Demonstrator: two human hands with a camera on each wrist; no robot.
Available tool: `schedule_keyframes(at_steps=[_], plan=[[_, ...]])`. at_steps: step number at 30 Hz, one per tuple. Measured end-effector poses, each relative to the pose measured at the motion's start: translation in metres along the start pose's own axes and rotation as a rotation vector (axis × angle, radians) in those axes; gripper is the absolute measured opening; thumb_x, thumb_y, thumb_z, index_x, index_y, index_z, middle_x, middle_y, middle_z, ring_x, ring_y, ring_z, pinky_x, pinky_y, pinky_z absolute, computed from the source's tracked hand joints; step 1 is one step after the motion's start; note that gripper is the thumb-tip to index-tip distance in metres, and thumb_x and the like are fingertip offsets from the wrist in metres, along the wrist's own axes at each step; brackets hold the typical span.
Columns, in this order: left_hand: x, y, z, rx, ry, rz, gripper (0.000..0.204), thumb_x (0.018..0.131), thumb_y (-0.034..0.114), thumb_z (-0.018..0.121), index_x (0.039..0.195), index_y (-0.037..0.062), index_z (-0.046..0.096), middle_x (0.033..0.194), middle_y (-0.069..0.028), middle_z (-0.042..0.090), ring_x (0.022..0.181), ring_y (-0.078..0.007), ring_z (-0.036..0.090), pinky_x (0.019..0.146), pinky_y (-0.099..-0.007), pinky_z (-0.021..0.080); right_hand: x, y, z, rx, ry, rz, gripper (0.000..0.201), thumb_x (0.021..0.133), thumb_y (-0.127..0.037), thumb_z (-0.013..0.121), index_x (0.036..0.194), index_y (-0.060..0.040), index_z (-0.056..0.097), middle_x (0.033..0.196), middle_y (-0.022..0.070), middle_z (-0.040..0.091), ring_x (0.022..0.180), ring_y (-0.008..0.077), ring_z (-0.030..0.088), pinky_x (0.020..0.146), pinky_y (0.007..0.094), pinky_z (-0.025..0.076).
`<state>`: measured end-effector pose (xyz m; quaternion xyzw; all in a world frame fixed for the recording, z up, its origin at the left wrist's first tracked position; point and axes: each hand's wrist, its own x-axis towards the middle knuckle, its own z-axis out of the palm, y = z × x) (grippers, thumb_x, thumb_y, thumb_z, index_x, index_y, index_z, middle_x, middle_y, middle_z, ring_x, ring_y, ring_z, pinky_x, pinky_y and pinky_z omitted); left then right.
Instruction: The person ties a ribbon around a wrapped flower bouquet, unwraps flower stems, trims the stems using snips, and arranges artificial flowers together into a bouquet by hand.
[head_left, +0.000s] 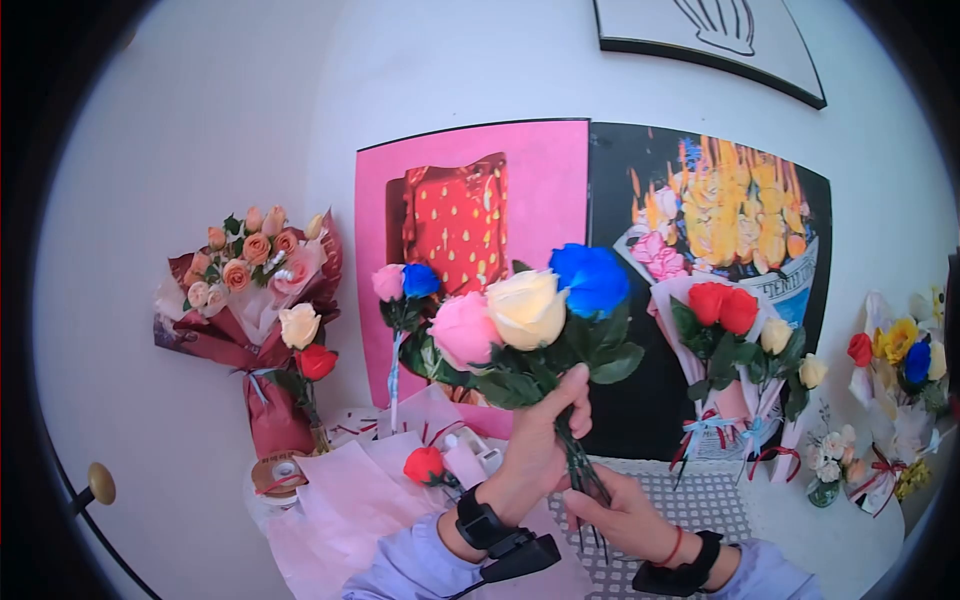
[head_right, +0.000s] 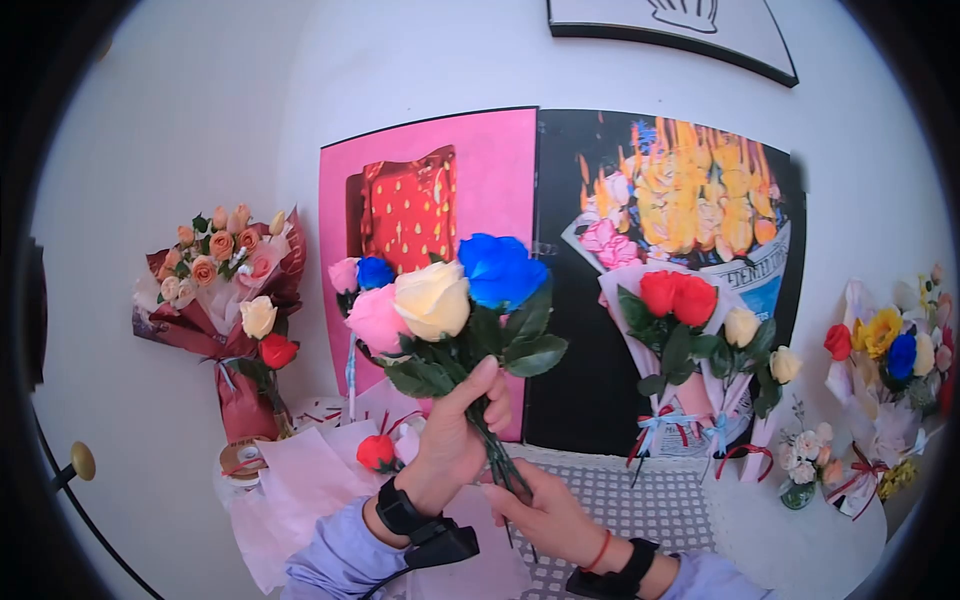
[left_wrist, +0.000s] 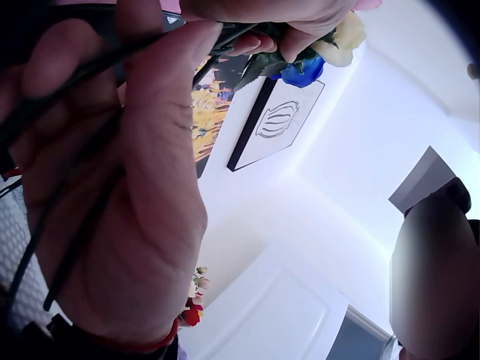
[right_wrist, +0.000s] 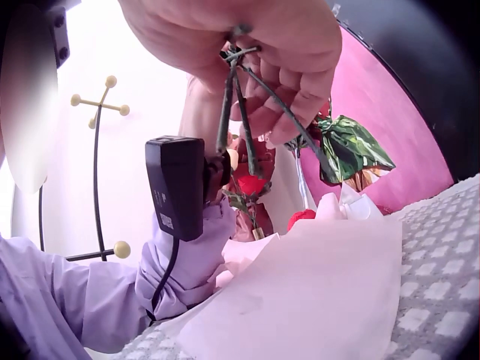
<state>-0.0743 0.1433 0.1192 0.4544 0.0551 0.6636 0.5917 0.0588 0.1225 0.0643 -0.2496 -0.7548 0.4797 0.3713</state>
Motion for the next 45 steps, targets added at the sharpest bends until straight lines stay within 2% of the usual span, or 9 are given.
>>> schedule_keyframes(at_steps=[5, 9, 13, 23, 26, 32, 34, 41, 45], plan=[[0.003, -0.004, 0.001, -0.027, 0.049, -0.042, 0.021, 0.084, 0.025, 0.058, 0.081, 0.0052, 0.053, 0.065, -0.0003, 0.049, 0.056, -0.0085, 0.046, 0.053, -0.022, 0.036, 0.002, 0.008, 0.007, 0.172, 0.076, -0.041, 0.014, 0.089, -0.013, 0.047, 0.097, -0.0019, 0.046, 0.074, 0.0029, 0.053, 0.063, 0.0076, 0.051, 0.056, 0.022, 0.043], [0.006, -0.009, -0.004, 0.099, 0.101, -0.063, 0.027, 0.085, 0.029, 0.056, 0.093, 0.0036, 0.056, 0.085, -0.0054, 0.059, 0.073, -0.0112, 0.055, 0.067, -0.0261, 0.044, -0.002, 0.01, 0.0, 0.018, 0.214, -0.138, 0.014, 0.089, -0.011, 0.045, 0.101, -0.0021, 0.045, 0.074, 0.0001, 0.049, 0.061, 0.0051, 0.045, 0.056, 0.0197, 0.038], [0.013, -0.018, -0.02, 0.133, -0.064, -0.193, 0.035, 0.089, 0.03, 0.048, 0.113, 0.0047, 0.049, 0.096, -0.0093, 0.059, 0.085, -0.0172, 0.058, 0.074, -0.0311, 0.047, 0.003, 0.022, -0.01, -0.084, 0.315, -0.264, 0.016, 0.09, -0.011, 0.045, 0.103, -0.0024, 0.045, 0.072, -0.0042, 0.043, 0.058, 0.002, 0.038, 0.05, 0.0173, 0.031], [0.014, -0.036, -0.025, 0.085, -0.076, -0.236, 0.039, 0.086, 0.024, 0.054, 0.117, 0.0034, 0.044, 0.103, -0.0119, 0.057, 0.095, -0.0187, 0.056, 0.082, -0.0322, 0.044, 0.0, 0.021, -0.023, 0.201, 0.412, -0.219, 0.018, 0.091, -0.015, 0.044, 0.106, -0.0045, 0.045, 0.066, -0.0053, 0.041, 0.053, 0.0004, 0.033, 0.046, 0.0156, 0.026], [0.013, -0.04, -0.025, 0.171, -0.11, -0.232, 0.039, 0.085, 0.021, 0.056, 0.118, 0.0026, 0.043, 0.107, -0.0126, 0.055, 0.097, -0.019, 0.055, 0.084, -0.032, 0.043, 0.0, 0.022, -0.027, 0.156, 0.438, -0.326, 0.02, 0.091, -0.014, 0.041, 0.109, -0.0054, 0.044, 0.067, -0.0036, 0.043, 0.052, 0.001, 0.034, 0.045, 0.0156, 0.027], [0.015, -0.038, -0.022, 0.309, -0.111, -0.249, 0.035, 0.09, 0.019, 0.044, 0.121, 0.0011, 0.041, 0.11, -0.0133, 0.054, 0.102, -0.0204, 0.053, 0.088, -0.0342, 0.042, 0.001, 0.028, -0.042, -0.067, 0.323, -0.121, 0.022, 0.091, -0.014, 0.038, 0.11, -0.0053, 0.045, 0.069, 0.0001, 0.049, 0.053, 0.004, 0.042, 0.047, 0.0173, 0.035], [0.019, -0.035, -0.02, 0.3, -0.132, -0.286, 0.036, 0.09, 0.019, 0.044, 0.121, 0.0013, 0.041, 0.111, -0.0138, 0.054, 0.103, -0.0205, 0.053, 0.089, -0.0344, 0.041, 0.003, 0.033, -0.045, -0.186, 0.334, -0.129, 0.021, 0.09, -0.02, 0.04, 0.105, -0.0057, 0.045, 0.065, 0.0044, 0.053, 0.058, 0.0149, 0.052, 0.055, 0.0305, 0.042], [0.031, -0.03, -0.012, 0.392, -0.222, -0.359, 0.044, 0.087, 0.027, 0.05, 0.124, 0.0041, 0.039, 0.115, -0.0109, 0.053, 0.107, -0.0189, 0.05, 0.092, -0.0323, 0.036, -0.001, 0.015, -0.045, -0.068, 0.448, -0.078, 0.017, 0.091, -0.017, 0.039, 0.096, -0.0033, 0.047, 0.063, 0.0056, 0.049, 0.056, 0.0149, 0.048, 0.052, 0.0301, 0.039], [0.026, -0.013, -0.017, 0.646, -0.246, -0.347, 0.051, 0.083, 0.031, 0.057, 0.124, 0.0047, 0.04, 0.116, -0.0099, 0.052, 0.108, -0.0177, 0.048, 0.092, -0.0328, 0.035, -0.002, 0.006, -0.052, -0.06, 0.533, -0.304, 0.019, 0.093, -0.019, 0.039, 0.093, -0.0017, 0.047, 0.076, 0.0038, 0.051, 0.067, 0.0083, 0.045, 0.058, 0.0251, 0.039]])
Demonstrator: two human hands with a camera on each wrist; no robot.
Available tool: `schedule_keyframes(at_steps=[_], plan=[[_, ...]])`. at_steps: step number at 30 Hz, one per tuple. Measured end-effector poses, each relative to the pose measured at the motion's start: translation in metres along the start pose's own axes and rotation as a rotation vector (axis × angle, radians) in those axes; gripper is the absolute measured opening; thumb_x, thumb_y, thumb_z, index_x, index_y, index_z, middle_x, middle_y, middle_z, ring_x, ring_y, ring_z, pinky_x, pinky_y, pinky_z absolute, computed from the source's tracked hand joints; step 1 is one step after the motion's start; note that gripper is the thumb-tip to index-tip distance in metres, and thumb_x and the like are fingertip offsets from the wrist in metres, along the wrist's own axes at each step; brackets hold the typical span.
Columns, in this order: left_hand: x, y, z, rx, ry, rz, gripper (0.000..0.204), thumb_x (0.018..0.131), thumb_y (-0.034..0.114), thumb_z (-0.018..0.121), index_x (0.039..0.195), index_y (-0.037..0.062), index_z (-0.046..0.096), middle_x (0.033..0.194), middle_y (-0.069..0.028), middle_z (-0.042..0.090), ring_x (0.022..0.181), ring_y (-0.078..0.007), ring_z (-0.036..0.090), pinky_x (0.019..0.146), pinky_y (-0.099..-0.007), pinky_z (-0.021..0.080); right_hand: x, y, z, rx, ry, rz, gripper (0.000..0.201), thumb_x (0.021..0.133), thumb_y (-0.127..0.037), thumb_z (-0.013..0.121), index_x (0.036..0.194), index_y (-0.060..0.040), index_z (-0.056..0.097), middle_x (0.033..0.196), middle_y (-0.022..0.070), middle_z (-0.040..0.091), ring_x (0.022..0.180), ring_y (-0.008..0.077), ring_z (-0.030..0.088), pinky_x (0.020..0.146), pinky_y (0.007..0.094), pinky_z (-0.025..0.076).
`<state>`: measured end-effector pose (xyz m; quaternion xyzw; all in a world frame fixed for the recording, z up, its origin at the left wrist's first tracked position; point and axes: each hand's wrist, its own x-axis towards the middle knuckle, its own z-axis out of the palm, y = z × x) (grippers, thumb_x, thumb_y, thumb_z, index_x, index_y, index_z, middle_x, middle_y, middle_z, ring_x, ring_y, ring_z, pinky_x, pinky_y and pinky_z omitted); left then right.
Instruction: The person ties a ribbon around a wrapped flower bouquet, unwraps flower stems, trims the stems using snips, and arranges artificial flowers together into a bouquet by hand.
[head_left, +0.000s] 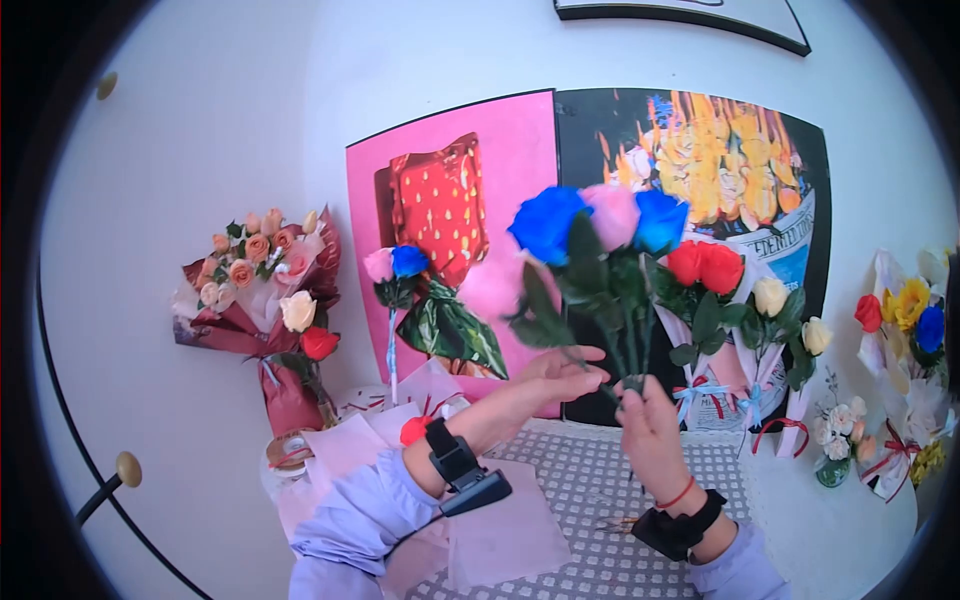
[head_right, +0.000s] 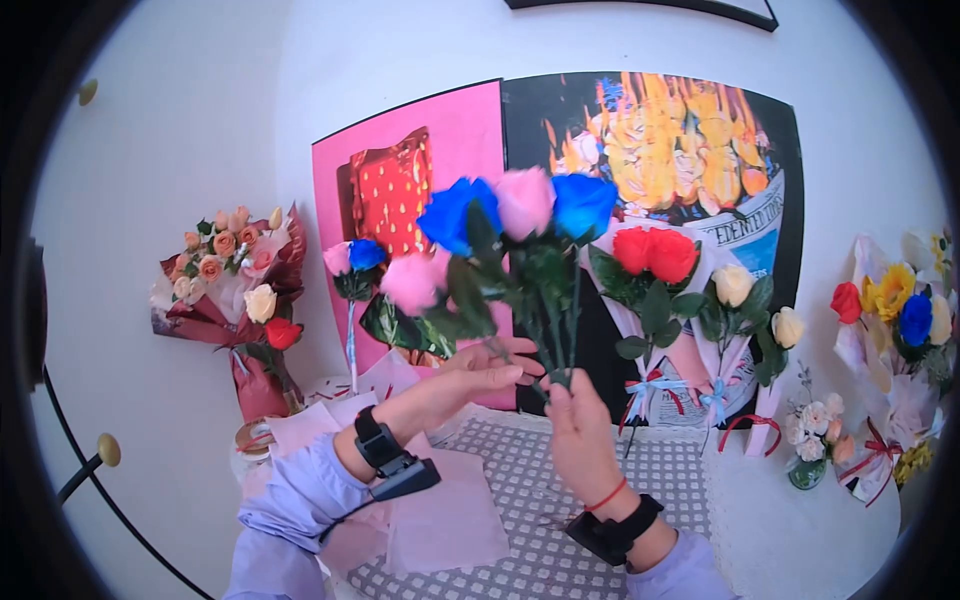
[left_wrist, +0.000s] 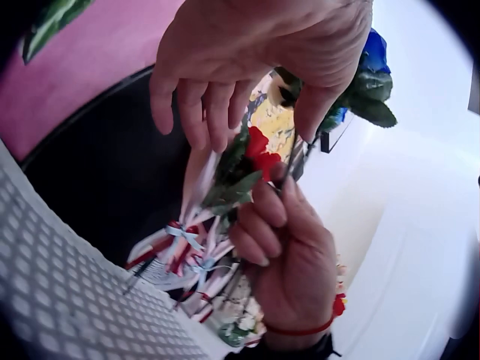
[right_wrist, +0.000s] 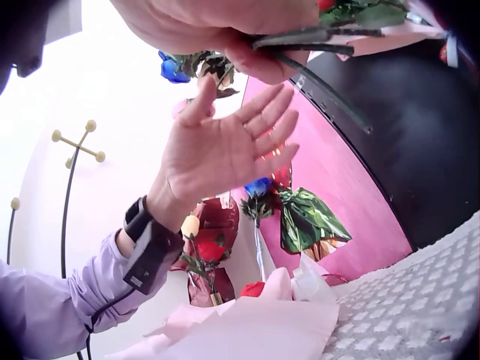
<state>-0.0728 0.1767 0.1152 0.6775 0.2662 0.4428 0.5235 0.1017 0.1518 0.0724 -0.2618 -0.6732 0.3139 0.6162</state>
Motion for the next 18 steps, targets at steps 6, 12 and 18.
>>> schedule_keyframes(at_steps=[6, 12, 18], plan=[[-0.046, -0.002, -0.081, 0.395, 0.198, -0.145, 0.042, 0.084, 0.031, 0.056, 0.117, 0.0071, 0.049, 0.11, -0.0031, 0.053, 0.101, -0.0128, 0.048, 0.087, -0.0301, 0.038, 0.001, -0.035, -0.013, 0.02, 0.044, -0.05, 0.019, 0.093, -0.017, 0.04, 0.094, -0.0003, 0.05, 0.07, -0.0029, 0.04, 0.062, 0.0042, 0.032, 0.053, 0.0192, 0.028], [-0.08, -0.01, -0.191, 0.404, 0.823, -0.061, 0.029, 0.084, 0.019, 0.051, 0.109, 0.0044, 0.053, 0.094, -0.0045, 0.057, 0.086, -0.0147, 0.052, 0.069, -0.0277, 0.043, -0.003, -0.053, -0.011, 0.046, 0.096, -0.091, 0.019, 0.092, -0.016, 0.041, 0.093, -0.0001, 0.052, 0.066, -0.0051, 0.036, 0.06, 0.0034, 0.029, 0.051, 0.0186, 0.024], [-0.074, -0.027, -0.247, 0.505, 1.04, -0.039, 0.028, 0.084, 0.014, 0.05, 0.108, 0.0004, 0.053, 0.094, -0.0075, 0.058, 0.081, -0.0161, 0.055, 0.063, -0.0295, 0.044, -0.003, -0.053, -0.012, 0.088, 0.08, -0.03, 0.018, 0.092, -0.015, 0.042, 0.092, -0.0004, 0.052, 0.066, -0.0056, 0.037, 0.06, 0.0028, 0.029, 0.051, 0.018, 0.024]])
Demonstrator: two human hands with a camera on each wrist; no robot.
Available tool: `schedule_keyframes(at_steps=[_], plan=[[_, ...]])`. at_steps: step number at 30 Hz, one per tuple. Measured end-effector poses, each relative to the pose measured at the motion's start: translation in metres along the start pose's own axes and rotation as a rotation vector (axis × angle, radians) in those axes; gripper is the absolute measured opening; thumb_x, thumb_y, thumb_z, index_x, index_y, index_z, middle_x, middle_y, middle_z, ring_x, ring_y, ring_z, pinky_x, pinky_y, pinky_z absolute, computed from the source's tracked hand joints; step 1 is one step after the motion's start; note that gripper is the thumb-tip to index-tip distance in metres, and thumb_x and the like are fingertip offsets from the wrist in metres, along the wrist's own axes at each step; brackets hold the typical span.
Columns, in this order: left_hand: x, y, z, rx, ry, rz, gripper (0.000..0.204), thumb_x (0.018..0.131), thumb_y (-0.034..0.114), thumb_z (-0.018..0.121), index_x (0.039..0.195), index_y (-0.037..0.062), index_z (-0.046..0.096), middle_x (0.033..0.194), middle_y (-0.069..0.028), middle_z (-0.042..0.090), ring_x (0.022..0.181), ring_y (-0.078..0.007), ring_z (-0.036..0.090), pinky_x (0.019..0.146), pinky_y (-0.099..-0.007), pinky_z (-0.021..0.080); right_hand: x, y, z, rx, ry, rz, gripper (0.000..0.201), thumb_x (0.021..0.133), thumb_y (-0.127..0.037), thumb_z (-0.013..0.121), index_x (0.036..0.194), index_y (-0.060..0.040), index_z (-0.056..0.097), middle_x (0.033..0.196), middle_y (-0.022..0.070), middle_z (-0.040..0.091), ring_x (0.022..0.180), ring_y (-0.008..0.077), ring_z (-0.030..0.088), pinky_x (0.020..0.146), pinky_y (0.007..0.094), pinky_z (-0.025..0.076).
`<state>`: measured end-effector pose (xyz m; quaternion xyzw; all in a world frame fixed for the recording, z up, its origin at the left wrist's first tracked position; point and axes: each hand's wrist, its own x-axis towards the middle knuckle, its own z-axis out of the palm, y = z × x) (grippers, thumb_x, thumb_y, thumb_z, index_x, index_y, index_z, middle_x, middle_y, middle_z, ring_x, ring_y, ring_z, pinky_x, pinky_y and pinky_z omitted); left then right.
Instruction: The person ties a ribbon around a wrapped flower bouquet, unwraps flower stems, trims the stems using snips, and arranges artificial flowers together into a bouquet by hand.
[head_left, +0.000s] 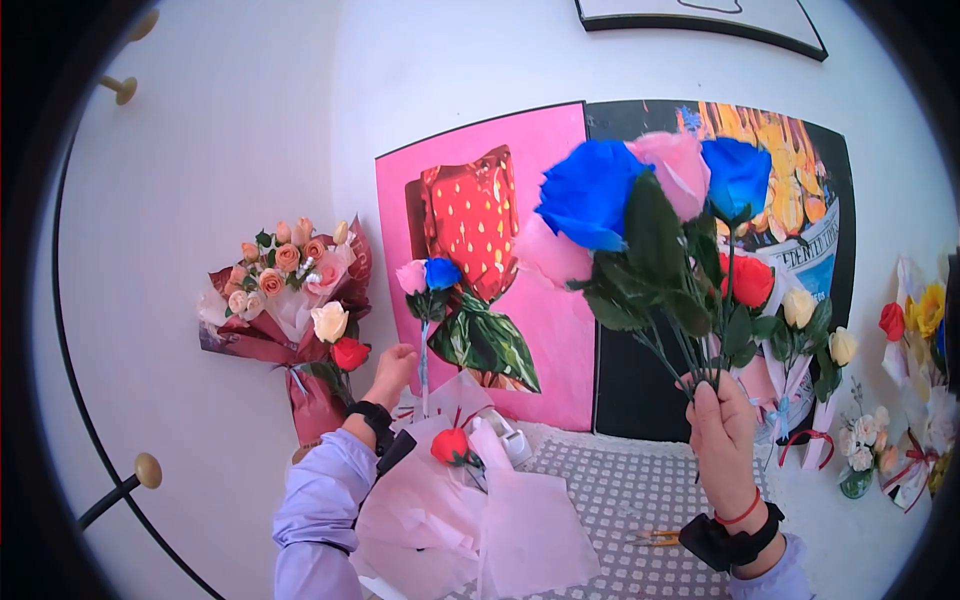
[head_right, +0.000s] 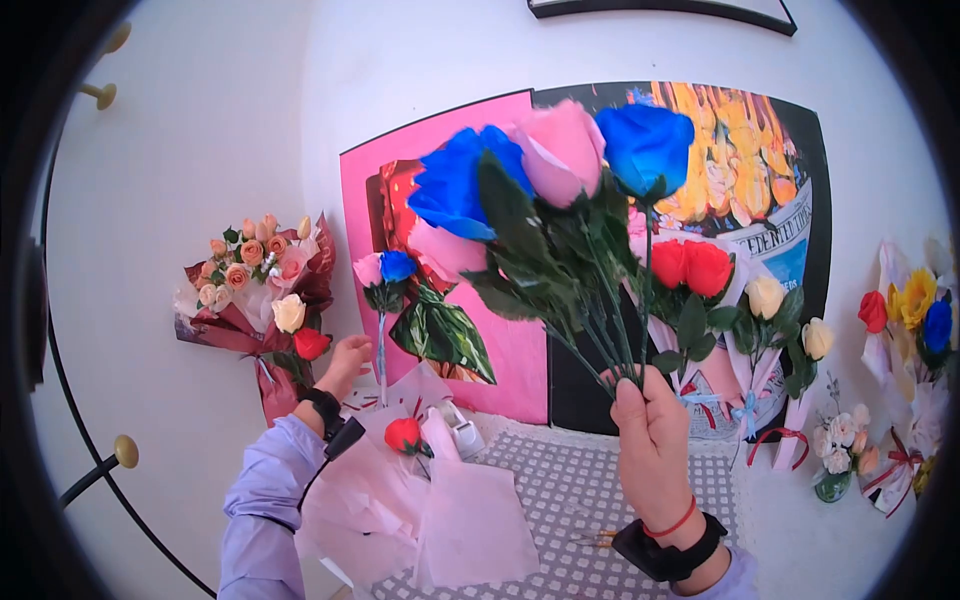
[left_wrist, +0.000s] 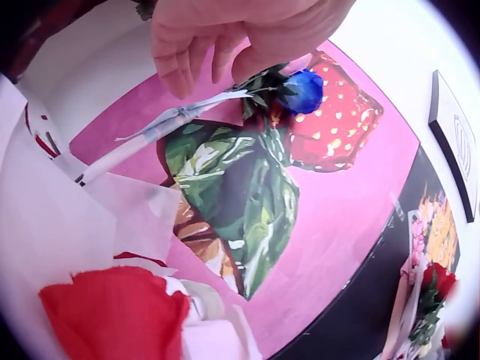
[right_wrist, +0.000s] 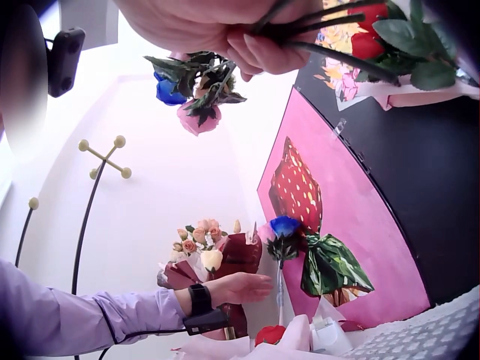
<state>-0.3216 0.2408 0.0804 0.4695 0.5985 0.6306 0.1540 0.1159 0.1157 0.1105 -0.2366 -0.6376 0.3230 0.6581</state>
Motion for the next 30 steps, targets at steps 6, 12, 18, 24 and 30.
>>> schedule_keyframes(at_steps=[6, 12, 18, 24, 30], plan=[[0.027, -0.021, 0.007, 0.15, 0.041, 0.02, 0.036, 0.079, 0.013, 0.057, 0.111, -0.0037, 0.053, 0.095, -0.013, 0.06, 0.078, -0.0186, 0.057, 0.068, -0.0292, 0.045, 0.003, 0.005, -0.004, -0.035, 0.001, 0.04, 0.018, 0.091, -0.016, 0.042, 0.091, -0.0013, 0.053, 0.064, -0.0061, 0.037, 0.056, 0.0009, 0.028, 0.048, 0.0173, 0.021], [0.034, -0.031, 0.008, 0.135, -0.028, 0.042, 0.029, 0.075, 0.012, 0.062, 0.1, -0.0037, 0.059, 0.081, -0.0099, 0.061, 0.07, -0.0165, 0.056, 0.064, -0.0283, 0.043, 0.003, 0.009, -0.002, -0.083, -0.027, 0.08, 0.018, 0.091, -0.015, 0.043, 0.09, -0.0009, 0.054, 0.063, -0.006, 0.039, 0.057, 0.0011, 0.03, 0.049, 0.0172, 0.023], [0.03, -0.026, 0.005, -0.012, -0.074, 0.111, 0.009, 0.077, 0.01, 0.061, 0.079, 0.0013, 0.06, 0.064, 0.0004, 0.054, 0.055, -0.0074, 0.048, 0.049, -0.0234, 0.037, 0.002, 0.005, 0.001, -0.077, -0.042, 0.082, 0.018, 0.091, -0.013, 0.043, 0.091, -0.0003, 0.055, 0.065, -0.006, 0.041, 0.059, 0.0021, 0.032, 0.051, 0.0177, 0.026], [0.021, 0.009, -0.004, 0.002, -0.028, 0.257, 0.006, 0.08, 0.009, 0.054, 0.075, 0.0116, 0.052, 0.067, 0.0055, 0.049, 0.058, -0.0048, 0.045, 0.05, -0.0201, 0.036, 0.0, 0.0, -0.003, -0.189, -0.07, 0.035, 0.017, 0.091, -0.013, 0.043, 0.092, 0.0005, 0.054, 0.063, -0.0054, 0.036, 0.057, 0.0026, 0.03, 0.049, 0.0191, 0.025], [-0.028, 0.105, -0.002, -0.14, -0.179, 0.448, 0.006, 0.085, 0.014, 0.053, 0.087, 0.009, 0.05, 0.076, 0.0036, 0.057, 0.066, -0.0026, 0.052, 0.057, -0.0167, 0.04, -0.019, 0.009, -0.048, -0.384, -0.393, 0.137, 0.018, 0.09, -0.014, 0.045, 0.087, 0.0015, 0.053, 0.057, -0.0022, 0.031, 0.054, 0.0044, 0.028, 0.046, 0.0232, 0.026]])
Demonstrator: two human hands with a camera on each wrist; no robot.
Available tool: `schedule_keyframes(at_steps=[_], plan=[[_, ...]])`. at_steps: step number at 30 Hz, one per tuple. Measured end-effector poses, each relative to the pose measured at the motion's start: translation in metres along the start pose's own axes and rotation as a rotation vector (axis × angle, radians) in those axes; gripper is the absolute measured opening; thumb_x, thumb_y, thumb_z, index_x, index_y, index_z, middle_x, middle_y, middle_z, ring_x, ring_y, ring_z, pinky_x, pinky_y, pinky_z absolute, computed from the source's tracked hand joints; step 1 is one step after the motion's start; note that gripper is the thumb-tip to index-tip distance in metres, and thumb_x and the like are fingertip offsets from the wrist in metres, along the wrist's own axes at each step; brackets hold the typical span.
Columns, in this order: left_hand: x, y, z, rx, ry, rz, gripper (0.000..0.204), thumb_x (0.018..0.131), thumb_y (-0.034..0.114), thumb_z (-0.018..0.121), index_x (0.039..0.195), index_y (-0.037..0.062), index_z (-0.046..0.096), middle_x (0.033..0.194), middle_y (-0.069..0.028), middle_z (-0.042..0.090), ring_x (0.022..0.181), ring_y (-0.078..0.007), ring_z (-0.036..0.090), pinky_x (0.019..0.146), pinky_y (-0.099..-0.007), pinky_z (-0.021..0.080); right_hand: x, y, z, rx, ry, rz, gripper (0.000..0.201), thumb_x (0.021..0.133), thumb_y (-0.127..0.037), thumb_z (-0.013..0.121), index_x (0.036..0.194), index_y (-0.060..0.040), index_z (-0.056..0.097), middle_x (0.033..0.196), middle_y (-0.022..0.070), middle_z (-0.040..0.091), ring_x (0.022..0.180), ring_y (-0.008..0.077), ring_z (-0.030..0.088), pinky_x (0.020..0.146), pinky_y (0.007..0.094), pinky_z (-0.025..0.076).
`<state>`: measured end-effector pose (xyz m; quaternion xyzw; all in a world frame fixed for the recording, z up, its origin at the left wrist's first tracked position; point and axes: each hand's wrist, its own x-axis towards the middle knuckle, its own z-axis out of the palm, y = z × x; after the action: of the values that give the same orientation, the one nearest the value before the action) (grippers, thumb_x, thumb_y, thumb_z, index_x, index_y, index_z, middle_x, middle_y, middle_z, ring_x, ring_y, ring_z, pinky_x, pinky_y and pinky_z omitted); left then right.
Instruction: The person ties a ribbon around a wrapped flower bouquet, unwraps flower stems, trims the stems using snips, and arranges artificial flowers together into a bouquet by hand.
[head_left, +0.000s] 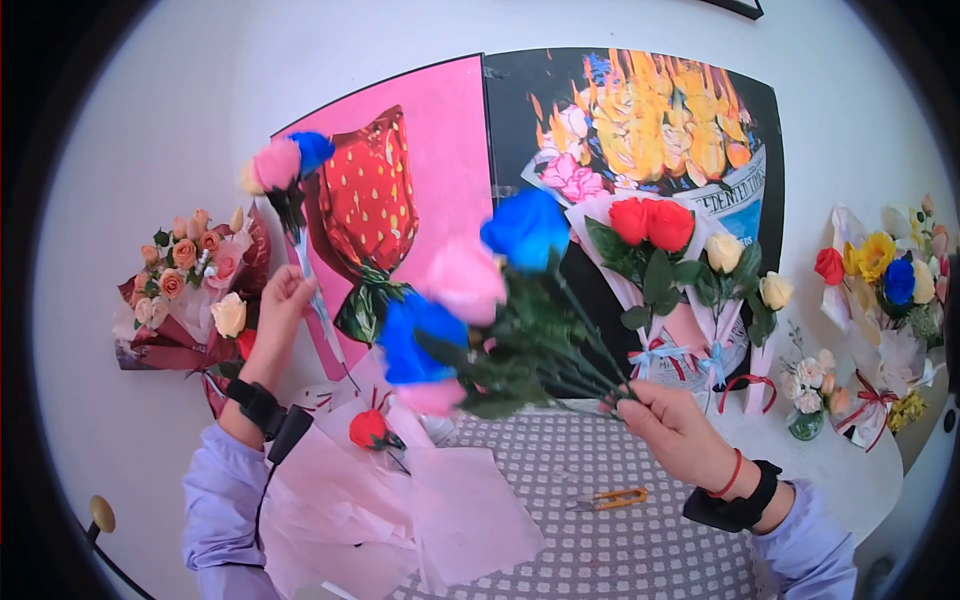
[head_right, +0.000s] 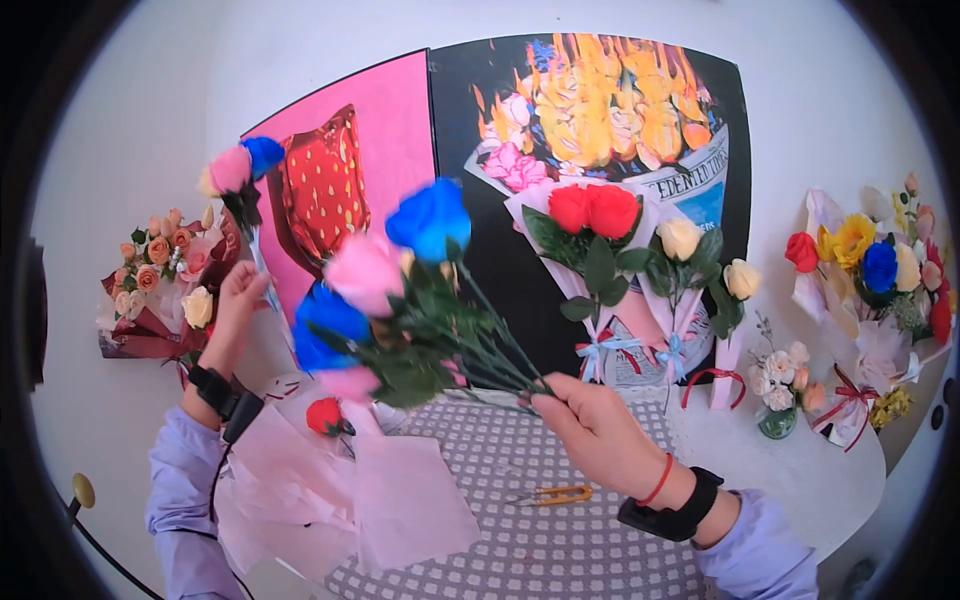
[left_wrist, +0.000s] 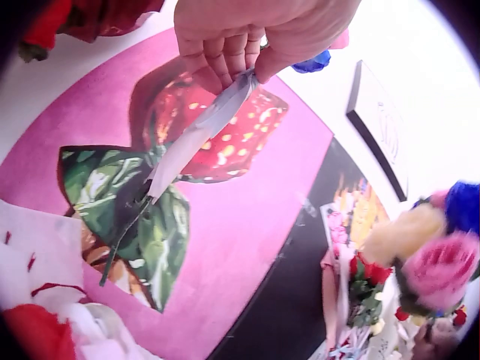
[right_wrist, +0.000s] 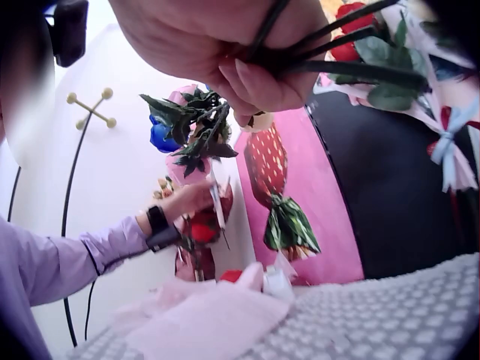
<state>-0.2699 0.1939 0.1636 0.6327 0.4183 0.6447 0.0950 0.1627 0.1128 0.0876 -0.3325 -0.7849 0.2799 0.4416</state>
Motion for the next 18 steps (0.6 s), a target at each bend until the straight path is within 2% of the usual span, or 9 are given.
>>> schedule_keyframes(at_steps=[1, 2, 5, 6, 8, 14, 18], plan=[[-0.002, 0.013, 0.005, -0.023, -0.025, 0.007, 0.007, 0.086, 0.015, 0.053, 0.088, 0.0088, 0.05, 0.077, 0.0031, 0.058, 0.067, -0.0031, 0.053, 0.059, -0.0173, 0.041, -0.008, 0.003, -0.003, -0.006, -0.026, 0.07, 0.018, 0.089, -0.014, 0.045, 0.081, 0.0017, 0.052, 0.055, -0.0008, 0.032, 0.052, 0.005, 0.029, 0.045, 0.0244, 0.026], [-0.005, 0.026, 0.009, -0.043, -0.05, 0.016, 0.008, 0.086, 0.015, 0.053, 0.089, 0.0086, 0.051, 0.078, 0.0026, 0.058, 0.068, -0.0037, 0.054, 0.061, -0.018, 0.041, -0.016, 0.013, -0.006, -0.006, -0.025, 0.075, 0.018, 0.089, -0.014, 0.045, 0.081, 0.0017, 0.052, 0.055, -0.0008, 0.032, 0.052, 0.005, 0.029, 0.045, 0.0244, 0.026], [-0.016, 0.059, 0.029, -0.126, -0.106, 0.041, 0.01, 0.086, 0.017, 0.052, 0.091, 0.0083, 0.05, 0.08, 0.001, 0.059, 0.071, -0.0051, 0.055, 0.065, -0.0195, 0.043, -0.033, 0.031, -0.018, -0.12, -0.153, 0.248, 0.023, 0.089, -0.013, 0.045, 0.072, 0.0012, 0.047, 0.053, -0.0017, 0.036, 0.051, 0.0051, 0.031, 0.044, 0.0249, 0.028], [-0.019, 0.065, 0.036, -0.126, -0.108, 0.036, 0.01, 0.086, 0.017, 0.052, 0.091, 0.0083, 0.05, 0.08, 0.001, 0.059, 0.071, -0.0051, 0.055, 0.065, -0.0195, 0.043, -0.037, 0.033, -0.02, -0.118, -0.155, 0.253, 0.023, 0.089, -0.013, 0.045, 0.072, 0.0012, 0.047, 0.053, -0.0017, 0.036, 0.051, 0.0051, 0.031, 0.044, 0.0249, 0.028], [-0.026, 0.075, 0.048, -0.226, -0.212, 0.048, 0.011, 0.087, 0.017, 0.052, 0.094, 0.0081, 0.05, 0.083, 0.0006, 0.059, 0.072, -0.005, 0.054, 0.067, -0.0198, 0.043, -0.044, 0.041, -0.021, -0.045, -0.158, 0.382, 0.026, 0.09, -0.015, 0.045, 0.07, 0.0004, 0.048, 0.054, -0.0039, 0.037, 0.051, 0.0048, 0.031, 0.044, 0.0242, 0.028], [-0.06, 0.1, 0.085, -0.407, -0.339, -0.049, 0.011, 0.087, 0.015, 0.052, 0.093, 0.0066, 0.048, 0.083, -0.0035, 0.058, 0.075, -0.01, 0.057, 0.068, -0.0228, 0.045, -0.038, 0.06, -0.011, 0.063, -0.154, 0.397, 0.027, 0.09, -0.018, 0.046, 0.069, -0.0008, 0.05, 0.056, -0.0059, 0.038, 0.052, 0.004, 0.031, 0.045, 0.0222, 0.028], [-0.076, 0.098, 0.096, -0.483, -0.433, -0.121, 0.011, 0.086, 0.014, 0.052, 0.093, 0.0068, 0.047, 0.083, -0.0044, 0.057, 0.075, -0.0116, 0.057, 0.069, -0.024, 0.046, -0.02, 0.067, -0.002, 0.065, -0.15, 0.398, 0.028, 0.09, -0.018, 0.047, 0.069, -0.001, 0.05, 0.056, -0.0056, 0.039, 0.053, 0.0037, 0.033, 0.046, 0.0222, 0.028]])
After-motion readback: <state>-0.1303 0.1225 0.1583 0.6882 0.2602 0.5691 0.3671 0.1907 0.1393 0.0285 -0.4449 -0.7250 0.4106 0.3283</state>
